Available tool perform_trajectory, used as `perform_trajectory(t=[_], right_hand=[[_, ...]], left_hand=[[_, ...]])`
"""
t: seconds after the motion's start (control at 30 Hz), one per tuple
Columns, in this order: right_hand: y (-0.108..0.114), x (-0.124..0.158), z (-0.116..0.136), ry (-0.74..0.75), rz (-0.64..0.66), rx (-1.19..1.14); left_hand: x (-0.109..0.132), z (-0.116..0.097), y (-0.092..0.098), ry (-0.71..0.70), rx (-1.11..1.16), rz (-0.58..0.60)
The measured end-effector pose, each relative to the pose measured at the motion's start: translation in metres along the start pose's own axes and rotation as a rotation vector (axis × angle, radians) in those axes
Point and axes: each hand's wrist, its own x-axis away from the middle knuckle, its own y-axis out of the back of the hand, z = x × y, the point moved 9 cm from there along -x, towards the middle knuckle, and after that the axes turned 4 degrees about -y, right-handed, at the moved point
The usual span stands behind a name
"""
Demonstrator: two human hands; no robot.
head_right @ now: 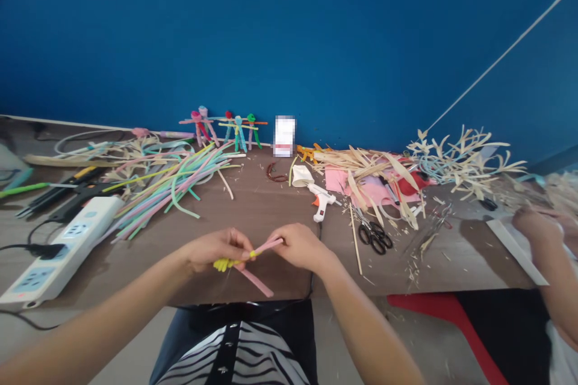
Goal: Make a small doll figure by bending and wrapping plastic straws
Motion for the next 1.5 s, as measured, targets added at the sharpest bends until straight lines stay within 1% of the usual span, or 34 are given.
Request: perform_trajectory(t=[0.07, 0.13, 0.23, 0.3, 0.43, 0.5, 0.57, 0.63, 0.73, 0.8, 0.87, 0.93, 1.0, 1.07, 1.13, 1.2, 1.27, 1.4, 1.5], right_hand=[[-0.004, -0.008, -0.002, 0.014, 0.071, -0.092], [-0.005, -0.014, 0.001, 0.048, 0.134, -0.166], [0.0, -0.019, 0.01, 0.071, 0.154, -0.179], [0.009, -0.017, 0.019, 0.075, 0.109, -0.118], [0.025, -0.002, 0.044, 0.124, -0.025, 0.089], [0.023, 0.008, 0.052, 0.146, -0.032, 0.176], [0.017, 0.016, 0.056, 0.166, -0.016, 0.239], [0.011, 0.021, 0.053, 0.166, -0.012, 0.283], [0.004, 0.021, 0.038, 0.108, -0.025, 0.305], [0.0, 0.016, 0.024, 0.062, -0.028, 0.26], [-0.003, 0.009, 0.011, 0.04, -0.012, 0.147], [-0.009, 0.0, 0.0, 0.035, 0.062, -0.007], [-0.016, -0.008, -0.007, 0.037, 0.175, -0.148], [-0.019, -0.014, -0.005, 0.054, 0.262, -0.229], [-0.015, -0.017, 0.002, 0.081, 0.283, -0.235], [-0.008, -0.019, 0.011, 0.09, 0.249, -0.184], [0.003, -0.017, 0.02, 0.083, 0.168, -0.106], [0.018, -0.004, 0.038, 0.115, 0.022, 0.058], [0.02, 0.008, 0.045, 0.134, -0.019, 0.108]], left_hand=[[0.002, -0.001, -0.009, 0.015, -0.095, 0.062], [0.003, -0.002, -0.015, 0.023, -0.197, 0.083], [0.003, -0.003, -0.013, 0.044, -0.329, 0.012], [0.003, -0.004, -0.008, 0.053, -0.364, -0.055], [0.002, -0.006, 0.003, 0.008, -0.304, -0.148], [0.001, -0.006, 0.009, -0.011, -0.231, -0.168], [0.0, -0.004, 0.014, -0.008, -0.13, -0.182], [0.001, -0.003, 0.018, 0.005, -0.023, -0.197], [0.001, -0.003, 0.018, 0.005, 0.096, -0.186], [0.0, -0.002, 0.014, -0.001, 0.132, -0.143], [0.0, 0.0, 0.009, 0.007, 0.132, -0.09], [0.0, 0.003, 0.003, 0.027, 0.094, -0.035], [0.0, 0.004, -0.004, 0.045, 0.011, 0.023], [0.002, 0.003, -0.011, 0.056, -0.116, 0.067], [0.003, 0.002, -0.013, 0.07, -0.261, 0.064], [0.003, 0.0, -0.011, 0.081, -0.359, 0.014], [0.003, -0.001, -0.008, 0.074, -0.375, -0.036], [0.0, 0.001, 0.001, 0.026, -0.255, -0.088], [-0.002, 0.004, 0.009, 0.003, -0.157, -0.098]])
